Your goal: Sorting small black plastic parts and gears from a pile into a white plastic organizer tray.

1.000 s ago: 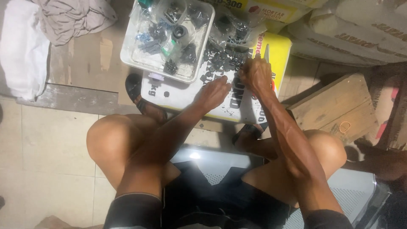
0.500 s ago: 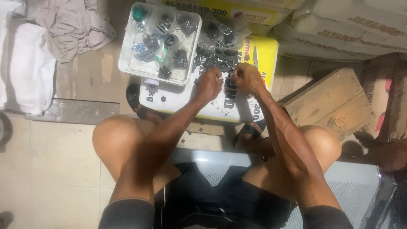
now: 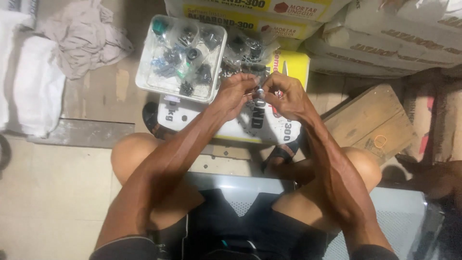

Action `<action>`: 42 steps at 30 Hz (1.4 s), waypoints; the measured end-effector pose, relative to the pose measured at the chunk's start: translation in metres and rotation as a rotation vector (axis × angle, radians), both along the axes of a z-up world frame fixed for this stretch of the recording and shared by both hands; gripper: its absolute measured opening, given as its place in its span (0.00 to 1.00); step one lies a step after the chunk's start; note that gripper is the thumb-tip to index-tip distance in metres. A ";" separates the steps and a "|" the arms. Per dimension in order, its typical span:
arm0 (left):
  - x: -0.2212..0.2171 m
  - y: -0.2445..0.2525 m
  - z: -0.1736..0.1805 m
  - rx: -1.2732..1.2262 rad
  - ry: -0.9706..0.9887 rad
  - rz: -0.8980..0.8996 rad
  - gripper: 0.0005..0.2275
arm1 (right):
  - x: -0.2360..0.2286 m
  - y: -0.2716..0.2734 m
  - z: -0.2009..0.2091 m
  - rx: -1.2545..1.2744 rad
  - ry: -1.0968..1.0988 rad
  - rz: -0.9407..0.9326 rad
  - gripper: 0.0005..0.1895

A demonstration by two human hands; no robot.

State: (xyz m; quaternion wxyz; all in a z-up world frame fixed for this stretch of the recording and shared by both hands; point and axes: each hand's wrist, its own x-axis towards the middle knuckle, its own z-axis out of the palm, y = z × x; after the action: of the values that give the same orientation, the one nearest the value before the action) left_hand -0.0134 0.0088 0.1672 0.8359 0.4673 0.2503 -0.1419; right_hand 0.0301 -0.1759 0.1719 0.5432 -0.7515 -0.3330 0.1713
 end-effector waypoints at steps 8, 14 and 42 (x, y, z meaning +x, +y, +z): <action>0.024 -0.009 -0.021 -0.101 0.039 0.209 0.10 | 0.009 0.001 -0.007 -0.010 0.017 -0.045 0.02; 0.036 -0.007 -0.014 0.072 -0.016 0.267 0.08 | -0.002 0.032 0.005 0.168 0.155 -0.184 0.10; 0.029 -0.010 -0.051 0.684 -0.583 0.135 0.06 | 0.000 0.023 -0.007 0.182 0.016 -0.316 0.07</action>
State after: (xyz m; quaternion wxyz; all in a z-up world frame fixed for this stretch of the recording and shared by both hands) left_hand 0.0152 -0.0009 0.1166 0.6763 0.7198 0.0671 0.1414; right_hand 0.0301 -0.1527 0.1654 0.6318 -0.7407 -0.2207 0.0590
